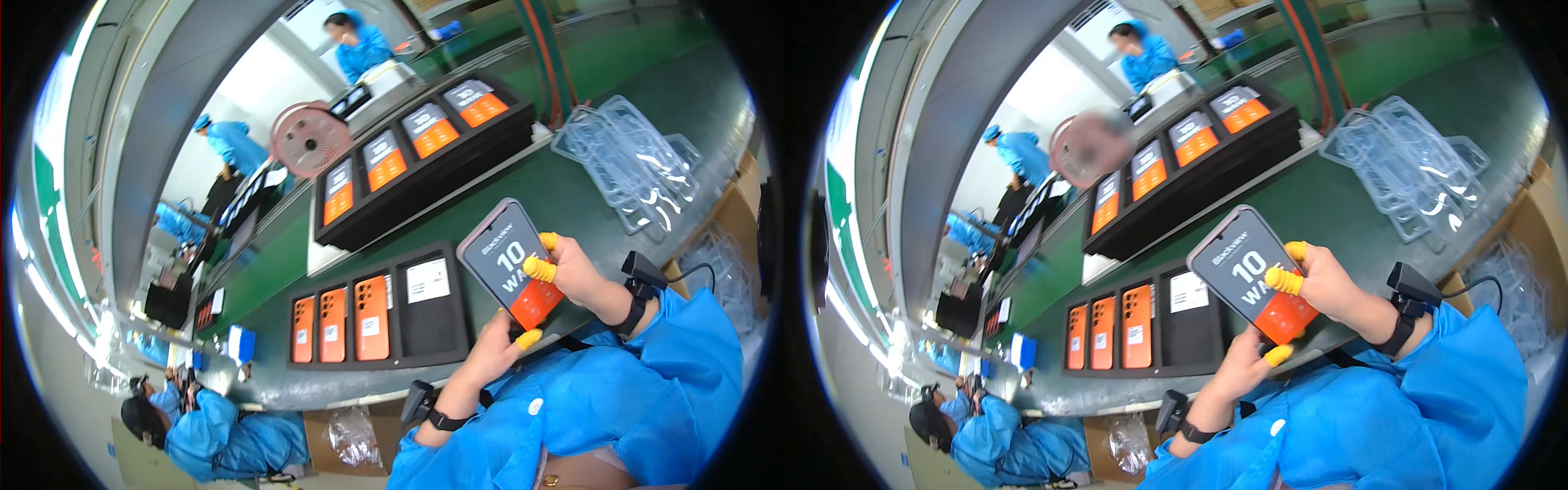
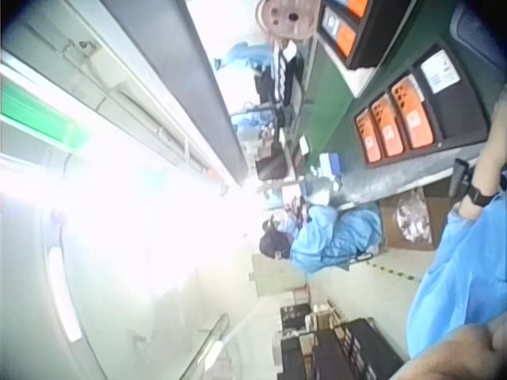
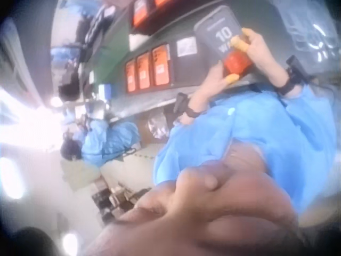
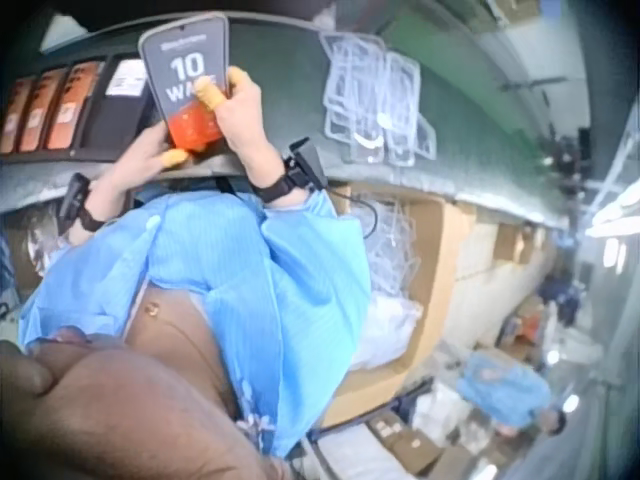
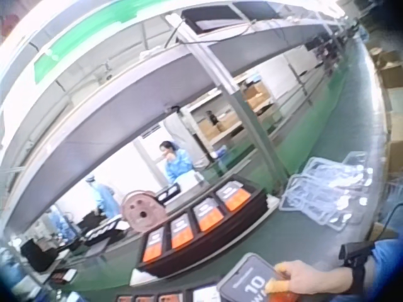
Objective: The recorder is assembling mobile phones by applying screen protectors and cleaning the devices on a factory conveyor belt.
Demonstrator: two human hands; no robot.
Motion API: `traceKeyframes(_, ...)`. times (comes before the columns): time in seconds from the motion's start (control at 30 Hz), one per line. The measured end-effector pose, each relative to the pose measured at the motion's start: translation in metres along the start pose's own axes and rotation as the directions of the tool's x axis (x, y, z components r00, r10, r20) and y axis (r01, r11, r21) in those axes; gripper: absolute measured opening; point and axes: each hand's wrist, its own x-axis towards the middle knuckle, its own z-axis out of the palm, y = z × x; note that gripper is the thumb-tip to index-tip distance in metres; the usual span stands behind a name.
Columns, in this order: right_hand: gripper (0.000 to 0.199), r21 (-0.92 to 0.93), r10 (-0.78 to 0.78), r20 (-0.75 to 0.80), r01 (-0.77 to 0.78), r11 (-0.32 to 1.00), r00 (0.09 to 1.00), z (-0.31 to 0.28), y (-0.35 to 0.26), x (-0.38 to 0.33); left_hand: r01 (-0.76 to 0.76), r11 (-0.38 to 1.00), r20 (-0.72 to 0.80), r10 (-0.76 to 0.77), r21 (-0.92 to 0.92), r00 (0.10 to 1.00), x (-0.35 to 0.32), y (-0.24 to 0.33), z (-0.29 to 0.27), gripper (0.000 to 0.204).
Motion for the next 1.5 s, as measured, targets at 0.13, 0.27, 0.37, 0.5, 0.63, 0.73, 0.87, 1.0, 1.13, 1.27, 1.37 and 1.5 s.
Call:
traceKeyframes(0.13, 0.03, 0.134, -0.068, -0.07, 0.077, 0.988, 0.995, 0.025, 0.011, 0.004, 0.047, 0.995, -0.288, -0.019, 0.093, 0.957, -0.002, -0.014, -0.001, 0.02)
traceKeyframes(0.27, 0.024, 0.182, -0.137, -0.055, 0.144, 0.973, 0.989, 0.042, 0.02, 0.005, -0.055, 0.949, -0.45, 0.198, 0.312, 0.871, -0.015, -0.023, -0.001, 0.013)
traceKeyframes(0.37, 0.024, 0.192, -0.195, -0.034, 0.198, 0.961, 0.98, 0.052, 0.027, 0.006, -0.068, 0.908, -0.514, 0.295, 0.414, 0.805, -0.022, -0.021, -0.005, 0.013)
traceKeyframes(0.5, 0.022, 0.129, -0.301, -0.09, 0.31, 0.942, 0.95, 0.072, 0.028, 0.001, 0.047, 0.888, -0.589, 0.263, 0.457, 0.764, -0.027, -0.02, -0.012, 0.011)
traceKeyframes(0.63, 0.026, 0.064, -0.264, 0.006, 0.263, 0.963, 0.965, 0.08, 0.021, 0.005, 0.07, 0.915, -0.493, 0.148, 0.398, 0.857, -0.038, -0.025, -0.037, 0.011)
traceKeyframes(0.73, 0.026, -0.148, -0.121, 0.155, 0.144, 0.978, 0.98, 0.064, 0.03, 0.02, 0.135, 0.991, -0.339, -0.133, -0.017, 0.931, -0.055, -0.008, -0.072, 0.017)
traceKeyframes(0.87, 0.018, -0.232, 0.01, 0.107, 0.015, 0.972, 0.994, 0.038, 0.019, 0.021, 0.144, 0.928, -0.313, -0.257, -0.343, 0.914, -0.079, -0.027, -0.12, 0.025)
traceKeyframes(1.0, 0.019, -0.394, -0.086, 0.143, 0.137, 0.909, 0.986, 0.029, 0.019, 0.005, 0.319, 0.89, -0.38, -0.433, -0.326, 0.818, -0.067, -0.052, -0.126, 0.025)
traceKeyframes(1.13, 0.022, -0.456, 0.037, 0.08, 0.004, 0.89, 0.996, 0.014, 0.008, -0.001, 0.271, 0.874, -0.487, -0.456, -0.403, 0.745, -0.066, -0.063, -0.117, 0.025)
traceKeyframes(1.27, 0.025, -0.541, -0.087, 0.032, 0.091, 0.836, 0.996, -0.007, -0.003, -0.006, 0.59, 0.555, -0.607, -0.181, 0.587, 0.774, -0.055, -0.035, -0.101, 0.022)
traceKeyframes(1.37, 0.024, -0.693, -0.164, 0.032, 0.14, 0.707, 0.986, -0.035, -0.018, -0.005, 0.54, 0.404, -0.595, 0.013, 0.739, 0.804, -0.059, -0.031, -0.098, 0.021)
traceKeyframes(1.5, 0.031, -0.86, -0.4, -0.163, 0.069, 0.506, 0.902, -0.076, -0.034, 0.001, 0.663, 0.218, -0.671, -0.046, 0.716, 0.74, -0.064, -0.026, -0.094, 0.018)
